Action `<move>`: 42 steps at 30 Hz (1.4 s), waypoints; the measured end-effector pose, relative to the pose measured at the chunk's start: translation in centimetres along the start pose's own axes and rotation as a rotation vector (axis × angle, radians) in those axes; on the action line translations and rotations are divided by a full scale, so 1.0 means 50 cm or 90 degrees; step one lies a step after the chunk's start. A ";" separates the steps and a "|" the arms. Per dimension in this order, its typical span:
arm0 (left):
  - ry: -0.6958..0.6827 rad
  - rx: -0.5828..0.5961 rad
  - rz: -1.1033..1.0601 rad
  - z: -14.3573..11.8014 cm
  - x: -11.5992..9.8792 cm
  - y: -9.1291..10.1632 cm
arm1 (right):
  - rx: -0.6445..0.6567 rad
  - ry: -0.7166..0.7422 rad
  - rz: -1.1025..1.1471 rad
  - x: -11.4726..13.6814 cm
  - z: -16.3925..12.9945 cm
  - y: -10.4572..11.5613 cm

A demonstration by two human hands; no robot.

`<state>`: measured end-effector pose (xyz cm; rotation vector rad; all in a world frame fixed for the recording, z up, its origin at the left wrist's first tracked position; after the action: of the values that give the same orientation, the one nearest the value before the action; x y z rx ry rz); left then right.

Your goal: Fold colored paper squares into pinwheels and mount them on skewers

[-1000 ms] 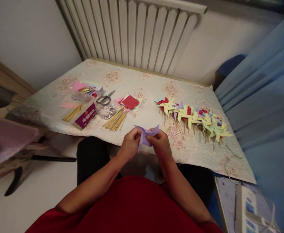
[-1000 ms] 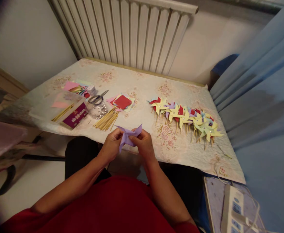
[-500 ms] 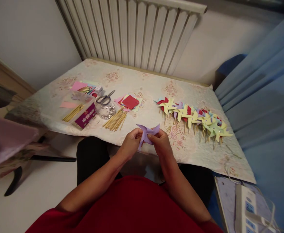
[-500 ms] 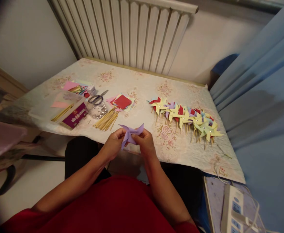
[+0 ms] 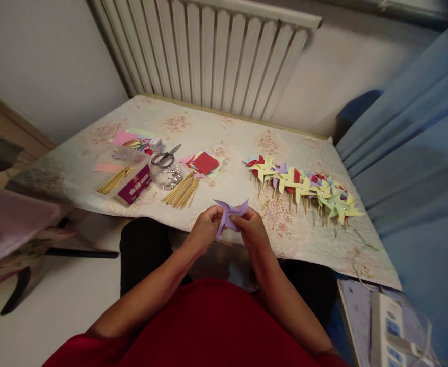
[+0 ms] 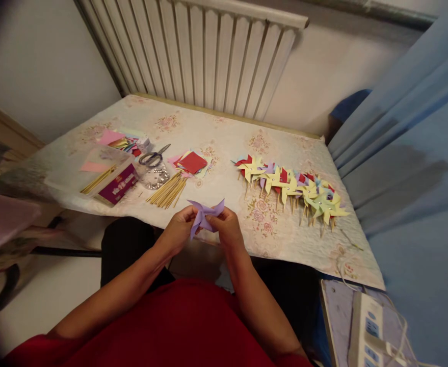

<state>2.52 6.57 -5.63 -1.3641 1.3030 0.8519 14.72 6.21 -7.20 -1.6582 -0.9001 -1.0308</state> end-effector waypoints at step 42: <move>0.070 0.047 -0.028 0.005 0.055 0.015 | -0.007 -0.062 -0.003 -0.044 0.006 0.022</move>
<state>2.29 6.19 -8.44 -1.3927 1.3693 0.7010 14.97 5.99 -9.68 -1.7291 -0.9635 -0.9663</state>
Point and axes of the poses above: each hand's wrist, its own z-axis towards the middle knuckle, its own y-axis out of the back of the hand, x = y × z, the point moved 7 cm from there along z, towards the middle knuckle, and after that the axes turned 9 degrees about -x, right-handed, at the moved point
